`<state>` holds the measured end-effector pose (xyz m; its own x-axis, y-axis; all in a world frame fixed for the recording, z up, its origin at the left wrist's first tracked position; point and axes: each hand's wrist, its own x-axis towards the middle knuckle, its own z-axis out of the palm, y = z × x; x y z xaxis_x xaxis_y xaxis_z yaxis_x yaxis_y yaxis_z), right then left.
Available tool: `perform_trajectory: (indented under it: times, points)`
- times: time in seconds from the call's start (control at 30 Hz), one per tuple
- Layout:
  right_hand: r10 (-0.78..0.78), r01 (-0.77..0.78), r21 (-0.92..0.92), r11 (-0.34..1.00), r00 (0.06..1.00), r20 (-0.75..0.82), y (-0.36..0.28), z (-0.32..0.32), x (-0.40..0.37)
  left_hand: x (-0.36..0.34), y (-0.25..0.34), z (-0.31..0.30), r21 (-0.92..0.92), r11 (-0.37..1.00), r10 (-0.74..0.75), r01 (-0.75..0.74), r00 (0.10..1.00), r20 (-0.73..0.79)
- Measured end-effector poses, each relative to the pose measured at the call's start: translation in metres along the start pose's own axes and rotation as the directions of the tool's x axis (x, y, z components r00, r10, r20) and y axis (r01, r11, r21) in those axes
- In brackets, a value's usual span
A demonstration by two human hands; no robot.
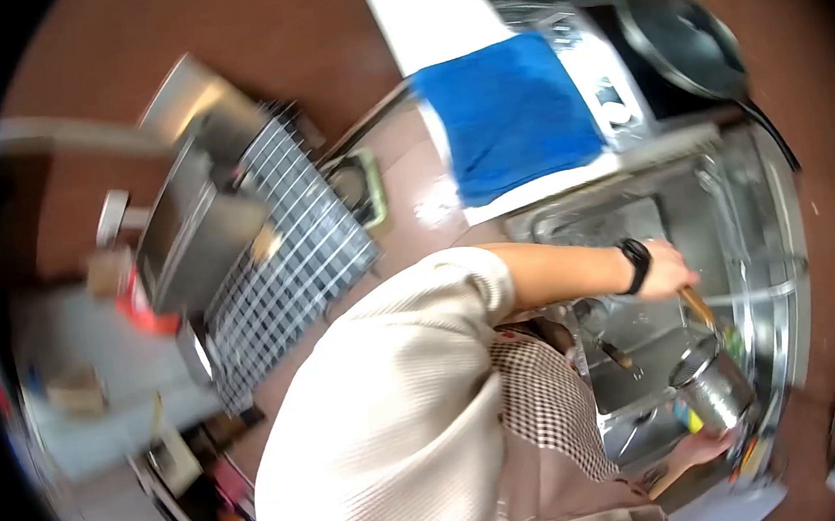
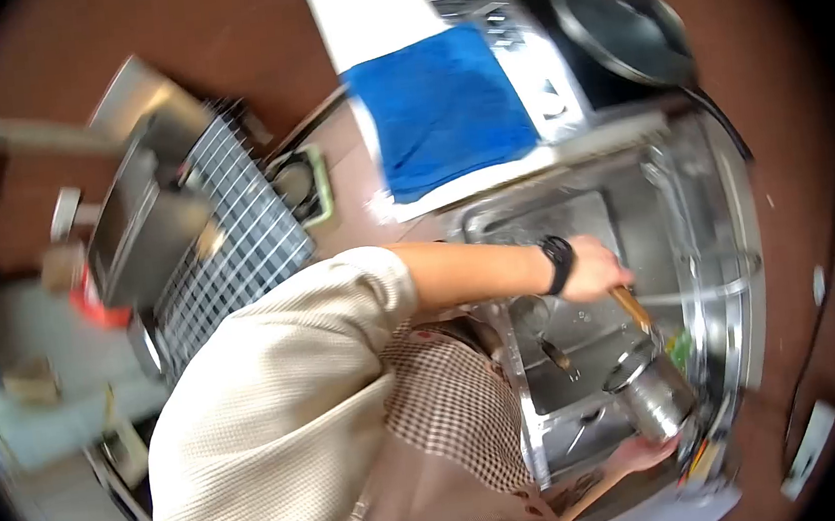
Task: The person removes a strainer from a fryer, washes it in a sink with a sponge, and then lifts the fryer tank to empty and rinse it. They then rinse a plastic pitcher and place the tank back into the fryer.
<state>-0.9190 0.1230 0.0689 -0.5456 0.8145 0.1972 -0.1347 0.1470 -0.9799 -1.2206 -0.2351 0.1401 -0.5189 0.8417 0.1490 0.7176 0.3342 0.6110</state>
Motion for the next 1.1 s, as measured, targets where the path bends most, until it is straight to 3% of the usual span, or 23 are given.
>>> perform_trajectory:
  times: [0.03, 0.07, 0.13, 0.17, 0.2, 0.27, 0.33, 0.4, 0.5, 0.57, 0.63, 0.67, 0.7, 0.73, 0.77, 0.83, 0.87, 0.9, 0.93, 1.0, 1.03, 1.1]
  points:
    - [0.018, -0.015, -0.093, 0.996, 0.999, 0.030, 0.017, -0.010, -0.011, -0.007, 0.003, 0.013, 0.062, 0.998, -0.031, 0.033, 0.999, -0.027]
    - [0.095, -0.107, 0.089, 0.990, 0.988, 0.123, 0.049, -0.033, -0.008, -0.013, 0.008, 0.024, 0.114, 0.992, -0.055, 0.060, 0.998, -0.043]
    - [0.374, -0.353, -0.149, 0.924, 0.915, 0.150, 0.020, 0.003, -0.045, -0.030, 0.020, 0.030, 0.158, 0.982, -0.103, 0.106, 0.994, -0.027]
    - [0.379, -0.333, -0.201, 0.921, 0.885, 0.270, 0.052, -0.020, -0.037, -0.043, 0.032, 0.024, 0.175, 0.982, -0.039, 0.065, 0.988, -0.153]
    - [0.507, -0.478, -0.183, 0.859, 0.844, 0.174, 0.042, -0.004, -0.042, -0.050, 0.037, 0.027, 0.119, 0.984, -0.108, 0.131, 0.977, -0.186]
    - [0.428, -0.365, -0.239, 0.900, 0.842, 0.329, 0.032, 0.014, -0.046, -0.061, 0.036, 0.046, -0.043, 0.958, -0.288, 0.285, 0.935, -0.209]
    - [0.426, -0.336, -0.273, 0.901, 0.802, 0.419, 0.031, 0.032, -0.036, -0.090, 0.062, 0.019, -0.107, 0.953, -0.302, 0.283, 0.887, -0.348]
    - [0.417, -0.300, -0.303, 0.905, 0.768, 0.486, 0.032, 0.039, -0.037, -0.129, 0.072, 0.003, -0.162, 0.916, -0.400, 0.366, 0.838, -0.370]
    - [0.388, -0.241, -0.325, 0.914, 0.753, 0.531, 0.028, 0.081, -0.044, -0.208, 0.057, 0.003, -0.395, 0.748, -0.661, 0.534, 0.657, -0.363]
    - [0.338, -0.153, -0.336, 0.929, 0.720, 0.606, 0.011, 0.106, -0.067, -0.290, 0.048, 0.016, -0.476, 0.686, -0.727, 0.550, 0.534, -0.432]
    - [0.354, -0.128, -0.369, 0.920, 0.673, 0.649, 0.008, 0.127, -0.087, -0.390, 0.056, 0.041, -0.653, 0.565, -0.823, 0.505, 0.401, -0.402]
    - [0.297, -0.003, -0.396, 0.918, 0.665, 0.685, 0.011, 0.137, -0.098, -0.442, 0.062, 0.062, -0.691, 0.594, -0.804, 0.413, 0.277, -0.526]
    - [0.244, 0.125, -0.418, 0.900, 0.651, 0.719, 0.013, 0.143, -0.110, -0.490, 0.094, 0.050, -0.840, 0.261, -0.965, 0.476, 0.102, -0.242]
    - [0.194, 0.252, -0.435, 0.865, 0.631, 0.751, 0.011, 0.148, -0.125, -0.543, 0.106, 0.074, -0.846, 0.178, -0.936, 0.503, -0.177, -0.303]
    - [0.162, 0.321, -0.433, 0.842, 0.616, 0.771, -0.008, 0.157, -0.145, -0.592, 0.128, 0.089, -0.827, 0.244, -0.825, 0.507, -0.340, -0.452]
    - [0.011, 0.602, -0.423, 0.677, 0.566, 0.824, -0.020, 0.174, -0.165, -0.691, 0.167, 0.103, -0.890, 0.143, -0.664, 0.432, -0.626, -0.410]
    - [-0.059, 0.722, -0.402, 0.563, 0.521, 0.852, -0.024, 0.180, -0.170, -0.753, 0.178, 0.122, -0.900, 0.006, -0.605, 0.435, -0.715, -0.350]
    - [-0.132, 0.804, -0.386, 0.452, 0.488, 0.863, -0.026, 0.187, -0.166, -0.796, 0.199, 0.120, -0.946, 0.020, -0.543, 0.325, -0.790, -0.283]
    - [-0.196, 0.867, -0.378, 0.325, 0.453, 0.870, -0.030, 0.191, -0.161, -0.854, 0.205, 0.138, -0.939, 0.017, -0.452, 0.342, -0.836, -0.312]
    - [-0.253, 0.833, -0.421, 0.360, 0.521, 0.815, -0.057, 0.207, -0.173, -0.949, 0.220, 0.142, -0.891, -0.174, -0.263, 0.420, -0.891, -0.369]
    - [-0.230, 0.817, -0.464, 0.343, 0.552, 0.802, -0.075, 0.217, -0.188, -0.991, 0.222, 0.140, -0.894, -0.171, -0.234, 0.413, -0.899, -0.370]
    - [-0.196, 0.863, -0.422, 0.279, 0.481, 0.854, -0.099, 0.235, -0.219, -1.075, 0.219, 0.138, -0.924, -0.228, -0.302, 0.308, -0.924, -0.234]
